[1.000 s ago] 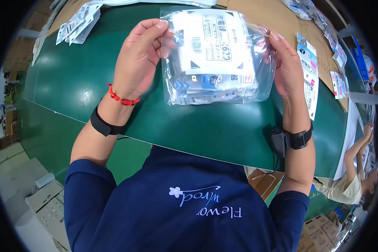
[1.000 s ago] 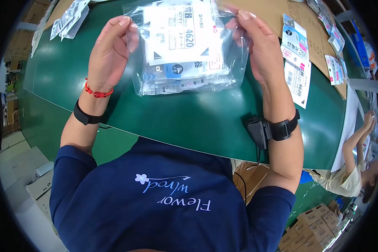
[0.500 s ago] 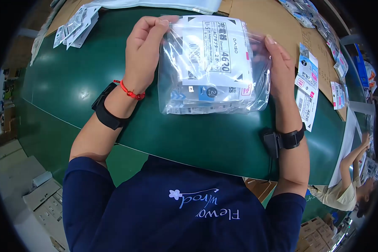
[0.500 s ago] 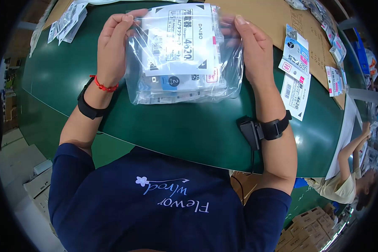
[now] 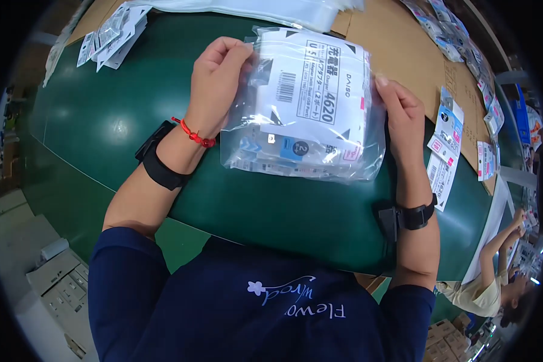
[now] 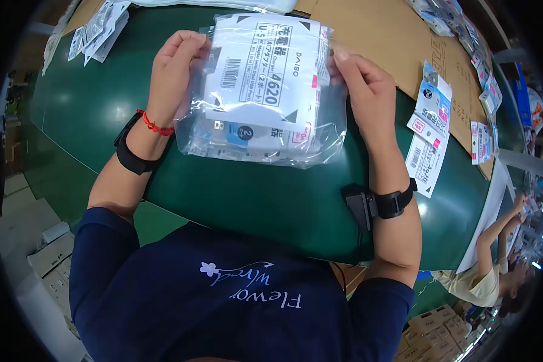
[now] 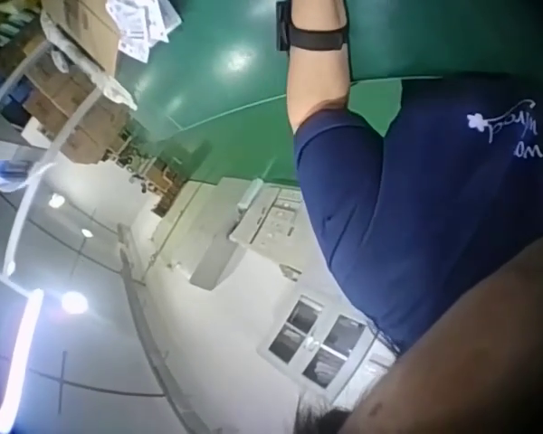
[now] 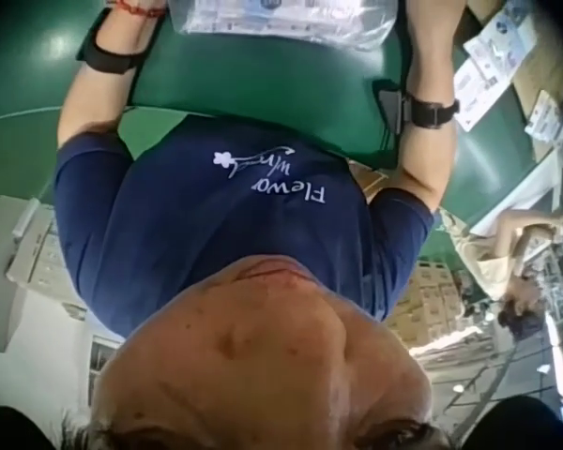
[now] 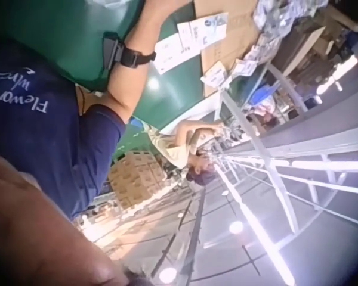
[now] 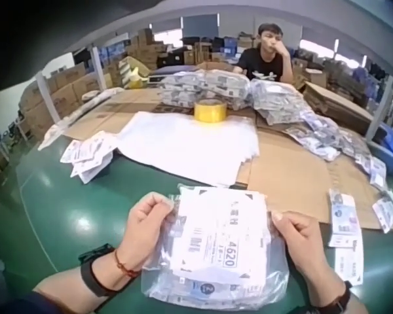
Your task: The person picks up a plastic bag and places it on the table, then packs several USB chargers into it one at a time. Finally, they place a paper label inside the bag and set the completed package aside.
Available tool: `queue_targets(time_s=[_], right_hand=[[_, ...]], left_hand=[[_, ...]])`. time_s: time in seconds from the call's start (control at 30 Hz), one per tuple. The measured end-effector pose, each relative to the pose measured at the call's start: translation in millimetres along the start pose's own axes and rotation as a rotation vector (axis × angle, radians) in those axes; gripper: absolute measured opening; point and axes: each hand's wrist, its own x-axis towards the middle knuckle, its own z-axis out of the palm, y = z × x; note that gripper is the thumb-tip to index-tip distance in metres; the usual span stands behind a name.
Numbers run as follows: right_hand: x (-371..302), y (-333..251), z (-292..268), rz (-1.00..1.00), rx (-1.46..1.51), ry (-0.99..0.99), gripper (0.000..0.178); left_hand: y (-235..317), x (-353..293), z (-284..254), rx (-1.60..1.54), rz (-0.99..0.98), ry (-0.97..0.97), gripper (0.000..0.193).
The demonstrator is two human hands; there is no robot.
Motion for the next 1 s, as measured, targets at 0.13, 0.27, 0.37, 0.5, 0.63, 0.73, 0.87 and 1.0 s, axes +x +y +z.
queue_targets(time_s=[0.13, 0.27, 0.37, 0.5, 0.63, 0.73, 0.87, 1.0], right_hand=[[0.6, 2.1, -5.1, 0.043, 0.077, -0.011, 0.023], [3.3, 8.1, -4.9, -0.003, 0.117, -0.009, 0.022], [4.5, 8.1, 0.9, -0.138, 0.209, 0.038, 0.023], [9.9, -2.7, 5.5, -0.277, 0.243, 0.041, 0.028], [18.5, -2.1, 5.1, -0.147, 0.364, -0.03, 0.032], [22.3, 7.2, -4.0, -0.108, 0.165, 0.028, 0.034], [27.9, 17.2, 0.2, -0.163, 0.3, 0.0, 0.034], [26.1, 8.1, 7.6, -0.144, 0.392, 0.012, 0.033]], left_hand=[[7.6, 5.4, -7.8, 0.082, -0.089, -0.078, 0.014], [16.9, 8.1, -8.9, 0.145, -0.163, -0.108, 0.015], [12.9, 8.8, -0.8, 0.131, 0.022, -0.06, 0.016], [3.4, 20.6, -0.3, 0.12, 0.233, -0.112, 0.017], [1.0, 30.6, -4.4, 0.149, 0.279, -0.208, 0.018], [-1.7, 32.6, 0.2, 0.172, 0.296, -0.215, 0.018], [-5.0, 30.4, 7.4, 0.209, 0.362, -0.133, 0.019], [-5.8, 30.4, 10.0, 0.247, 0.392, -0.066, 0.02]])
